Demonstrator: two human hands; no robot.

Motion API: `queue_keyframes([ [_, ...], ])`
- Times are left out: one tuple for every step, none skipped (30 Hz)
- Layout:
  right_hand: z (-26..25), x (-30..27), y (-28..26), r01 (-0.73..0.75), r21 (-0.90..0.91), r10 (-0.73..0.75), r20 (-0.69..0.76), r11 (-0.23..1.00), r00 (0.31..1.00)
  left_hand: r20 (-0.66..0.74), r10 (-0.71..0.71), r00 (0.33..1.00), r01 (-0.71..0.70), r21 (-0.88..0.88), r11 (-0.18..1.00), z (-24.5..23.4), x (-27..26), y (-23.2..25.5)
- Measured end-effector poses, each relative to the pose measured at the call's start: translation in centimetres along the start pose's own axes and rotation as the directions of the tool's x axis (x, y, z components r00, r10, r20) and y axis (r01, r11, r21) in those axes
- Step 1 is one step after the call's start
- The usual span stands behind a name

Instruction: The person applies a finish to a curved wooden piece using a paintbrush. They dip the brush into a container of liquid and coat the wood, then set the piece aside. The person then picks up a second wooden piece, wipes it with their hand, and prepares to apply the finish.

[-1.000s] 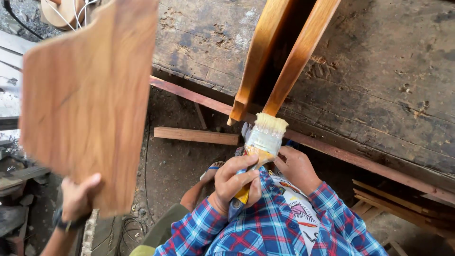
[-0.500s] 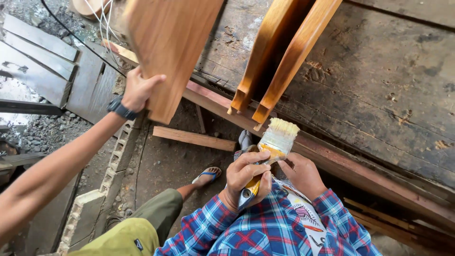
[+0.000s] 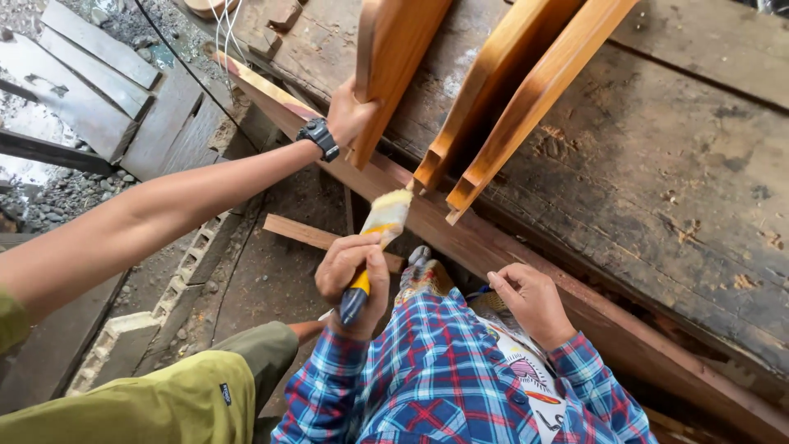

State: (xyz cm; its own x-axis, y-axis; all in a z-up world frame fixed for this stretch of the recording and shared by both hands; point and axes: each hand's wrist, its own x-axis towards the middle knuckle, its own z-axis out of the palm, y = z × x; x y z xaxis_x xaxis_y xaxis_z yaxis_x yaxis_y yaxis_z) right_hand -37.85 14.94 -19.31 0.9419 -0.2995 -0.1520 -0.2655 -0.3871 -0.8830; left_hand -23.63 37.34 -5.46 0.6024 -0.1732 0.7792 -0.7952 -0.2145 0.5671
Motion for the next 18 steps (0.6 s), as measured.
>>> queue_keyframes([
  [-0.2,0.3,0.0,0.011,0.003,-0.011,-0.009,1.0,1.0,-0.004,-0.022,1.0,0.022,0.026,0.999,-0.2,0.1,-0.3],
  [-0.3,0.6,-0.3,0.014,-0.001,-0.014,-0.01,1.0,1.0,-0.008,-0.021,1.0,0.021,0.024,1.0,-0.3,-0.2,-0.6],
  [-0.5,0.9,-0.5,0.02,0.003,-0.02,-0.018,1.0,1.0,-0.005,-0.045,0.999,0.045,0.053,0.998,-0.4,-0.4,-1.0],
  [-0.6,1.3,-0.7,0.025,0.007,-0.025,-0.025,1.0,0.999,-0.001,-0.07,0.998,0.07,0.082,0.994,-0.5,-0.7,-1.4],
  [-0.8,1.8,-1.6,0.027,0.003,-0.027,-0.025,1.0,0.999,-0.005,-0.07,0.998,0.071,0.079,0.994,-0.4,-0.5,-1.6],
  [-1.0,2.3,-2.4,0.035,-0.004,-0.035,-0.023,0.999,0.999,0.008,-0.075,0.997,0.074,0.1,0.992,-0.3,-0.5,-1.8],
  [-1.1,2.8,-3.3,0.044,-0.01,-0.044,-0.021,0.999,0.999,0.02,-0.08,0.997,0.077,0.12,0.99,-0.3,-0.4,-2.1],
  [-1.5,3.6,-4.7,0.05,-0.015,-0.05,-0.014,0.999,0.999,0.011,-0.082,0.997,0.08,0.124,0.989,-0.3,-0.3,-2.2],
  [-1.9,4.3,-6.1,0.097,0.001,-0.097,-0.008,0.995,0.995,0.02,-0.096,0.995,0.092,0.135,0.986,-0.3,-0.1,-2.4],
  [-2.3,5.0,-7.5,0.143,0.019,-0.143,-0.006,0.99,0.99,0.031,-0.109,0.994,0.104,0.145,0.984,-0.3,0.0,-2.6],
  [-2.6,6.3,-8.7,0.148,0.015,-0.148,-0.001,0.989,0.989,0.023,-0.11,0.994,0.106,0.148,0.983,-0.5,0.0,-2.9],
  [-2.9,7.6,-10.0,0.249,-0.065,-0.252,-0.045,0.966,0.967,0.022,-0.106,0.994,0.1,0.174,0.98,-0.7,0.0,-3.2],
  [-3.2,8.8,-11.2,0.342,-0.149,-0.356,-0.081,0.928,0.931,0.021,-0.101,0.995,0.095,0.2,0.975,-0.8,0.1,-3.5],
  [-3.7,10.4,-12.4,0.344,-0.155,-0.359,-0.077,0.926,0.93,0.014,-0.103,0.995,0.098,0.198,0.975,-0.8,0.0,-3.9],
  [-4.1,12.1,-13.7,0.466,-0.205,-0.49,-0.082,0.861,0.868,-0.005,-0.125,0.992,0.123,0.199,0.972,-0.8,0.0,-4.3],
  [-4.6,13.8,-14.9,0.577,-0.254,-0.611,-0.079,0.776,0.788,-0.024,-0.148,0.989,0.149,0.199,0.969,-0.8,0.0,-4.7],
  [-4.9,15.2,-16.3,0.579,-0.258,-0.614,-0.073,0.773,0.786,-0.031,-0.15,0.988,0.153,0.197,0.968,-0.7,0.2,-5.1],
  [-5.2,16.5,-17.6,0.607,-0.308,-0.652,-0.066,0.733,0.755,-0.036,-0.182,0.983,0.185,0.191,0.964,-0.7,0.3,-5.4],
])
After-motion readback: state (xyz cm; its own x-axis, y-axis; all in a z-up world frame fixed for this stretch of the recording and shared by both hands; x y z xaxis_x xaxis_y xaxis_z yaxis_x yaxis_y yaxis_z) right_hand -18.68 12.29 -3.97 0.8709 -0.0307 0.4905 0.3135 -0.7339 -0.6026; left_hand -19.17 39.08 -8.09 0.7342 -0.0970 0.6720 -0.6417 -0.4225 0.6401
